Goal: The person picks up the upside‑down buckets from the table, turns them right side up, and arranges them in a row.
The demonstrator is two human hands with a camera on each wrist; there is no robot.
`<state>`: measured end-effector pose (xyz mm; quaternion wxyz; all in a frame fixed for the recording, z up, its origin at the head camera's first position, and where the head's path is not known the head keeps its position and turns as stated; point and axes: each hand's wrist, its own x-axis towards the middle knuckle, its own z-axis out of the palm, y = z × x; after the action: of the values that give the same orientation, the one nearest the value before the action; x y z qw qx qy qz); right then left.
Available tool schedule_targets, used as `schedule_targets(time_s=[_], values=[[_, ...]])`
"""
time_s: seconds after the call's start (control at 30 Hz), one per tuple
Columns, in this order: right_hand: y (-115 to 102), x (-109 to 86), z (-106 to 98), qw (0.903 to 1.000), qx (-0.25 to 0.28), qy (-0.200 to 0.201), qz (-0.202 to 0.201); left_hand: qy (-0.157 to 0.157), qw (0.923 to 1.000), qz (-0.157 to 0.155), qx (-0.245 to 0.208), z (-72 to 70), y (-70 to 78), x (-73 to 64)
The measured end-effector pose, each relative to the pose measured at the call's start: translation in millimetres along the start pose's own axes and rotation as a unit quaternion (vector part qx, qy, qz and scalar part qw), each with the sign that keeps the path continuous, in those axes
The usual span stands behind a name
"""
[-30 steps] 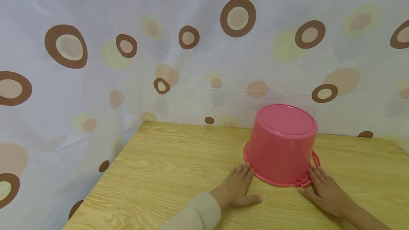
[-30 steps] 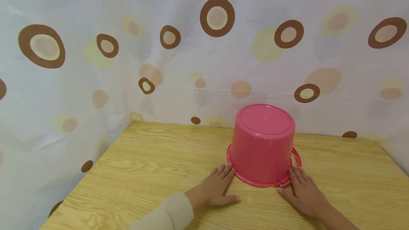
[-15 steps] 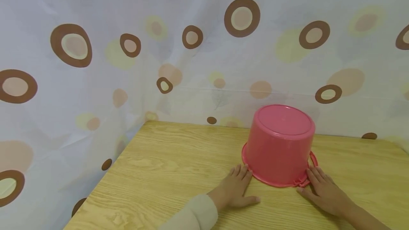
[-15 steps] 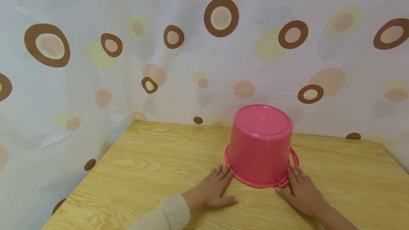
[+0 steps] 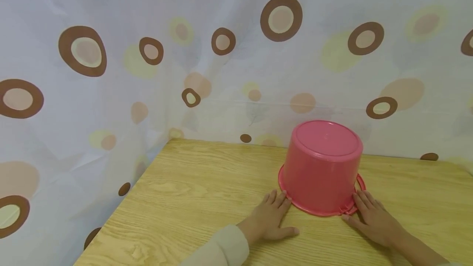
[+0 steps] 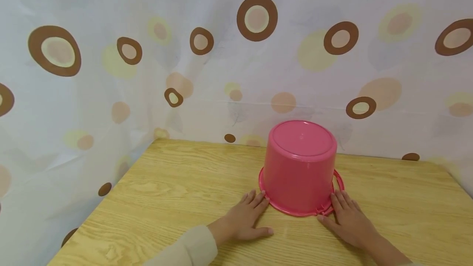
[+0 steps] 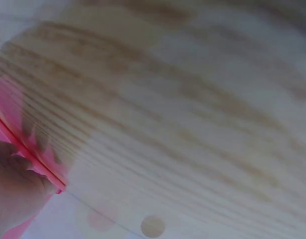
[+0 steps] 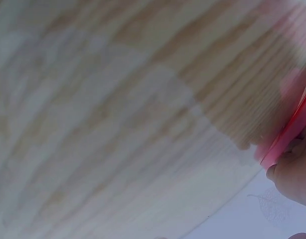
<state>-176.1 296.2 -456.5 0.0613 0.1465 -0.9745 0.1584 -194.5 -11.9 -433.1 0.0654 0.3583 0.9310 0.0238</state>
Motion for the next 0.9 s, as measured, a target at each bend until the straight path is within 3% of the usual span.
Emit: schedule_targets(time_s=[0.17,0.5,0.9], values=[[0,1.5,0,0.9998,-0.012,0.01,-0.01,0.007,1.0,-0.002,0.002,0.1,1.4,-1.9],[-6,5.9,0,0.9999,0.011,-0.002,-0.003,0.009,0.9999,-0.011,0.009,3.2,-2.2,-4.5],[-14,9.7,-1,0.9998,0.017,-0.006,-0.004,-0.003,0.9997,-0.018,0.016,-1.7,-4.5,-9.9]])
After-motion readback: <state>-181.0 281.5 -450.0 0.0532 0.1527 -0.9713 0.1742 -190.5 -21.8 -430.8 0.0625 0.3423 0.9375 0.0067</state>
